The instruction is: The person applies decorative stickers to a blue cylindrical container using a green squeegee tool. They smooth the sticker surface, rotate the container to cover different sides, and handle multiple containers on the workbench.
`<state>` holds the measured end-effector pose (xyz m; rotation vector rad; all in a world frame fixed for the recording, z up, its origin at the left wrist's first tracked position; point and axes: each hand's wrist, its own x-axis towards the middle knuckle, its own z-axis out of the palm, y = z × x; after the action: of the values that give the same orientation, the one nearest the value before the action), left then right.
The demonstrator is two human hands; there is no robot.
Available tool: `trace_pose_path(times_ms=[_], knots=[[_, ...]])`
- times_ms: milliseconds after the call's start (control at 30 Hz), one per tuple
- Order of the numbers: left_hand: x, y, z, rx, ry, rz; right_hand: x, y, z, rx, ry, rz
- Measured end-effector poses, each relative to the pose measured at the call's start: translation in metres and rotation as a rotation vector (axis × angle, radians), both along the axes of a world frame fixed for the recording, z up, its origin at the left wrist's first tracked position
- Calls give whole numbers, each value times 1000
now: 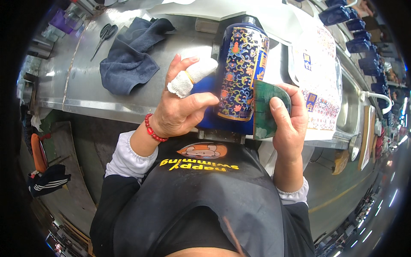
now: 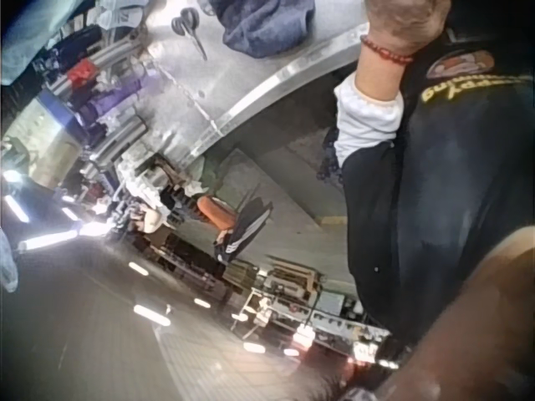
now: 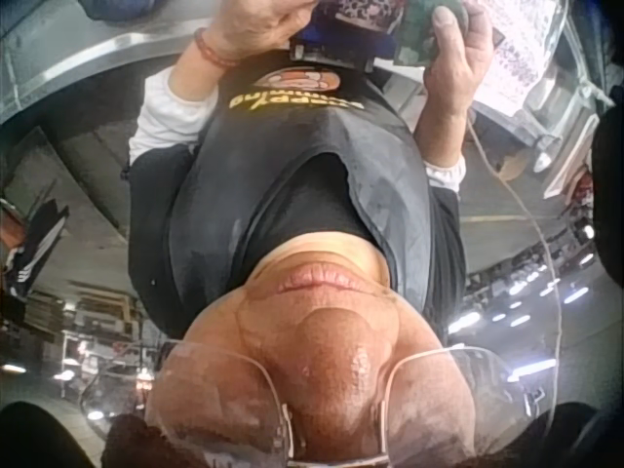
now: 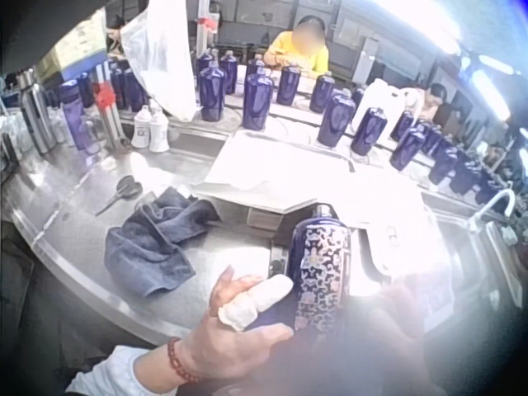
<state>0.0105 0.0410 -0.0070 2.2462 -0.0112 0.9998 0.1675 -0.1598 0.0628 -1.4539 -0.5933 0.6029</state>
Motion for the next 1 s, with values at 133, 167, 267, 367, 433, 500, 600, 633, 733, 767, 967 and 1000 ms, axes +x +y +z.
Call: trace_pose_path(times_ms=[133,167,267,367,433,500,600,633,733,767,967,1000], knots=[[0,0,1,10,9,-2,1,0,-1,-6,-5,2],[1,0,2,22,9,0,1,0,-1,-9,-4,5],[1,1,3,29,9,5,1,0,-1,-11,-4,7],[0,3,4,32,-10,1,1,0,0,-4,-6,3],[0,3,5,44,-21,2,1,0,0,-3,-13,5],[1,3,5,58,-24,10,1,-1,0,-3,-8,0],[1,2,3,153,-45,51,1,-1,-1,-3,-7,-14],[0,1,2,171,-51,60,0,-1,-2,-6,-4,-28],[-6,-1,1,203,-58,81,1,-2,-1,-10,-9,-22],[-9,-1,2,201,-53,86,1,-2,-1,-5,-10,-15],[-19,-22,5,187,4,153,-1,-1,-3,7,15,-11],[-19,-29,4,230,72,134,-2,-1,-4,-1,6,-9]])
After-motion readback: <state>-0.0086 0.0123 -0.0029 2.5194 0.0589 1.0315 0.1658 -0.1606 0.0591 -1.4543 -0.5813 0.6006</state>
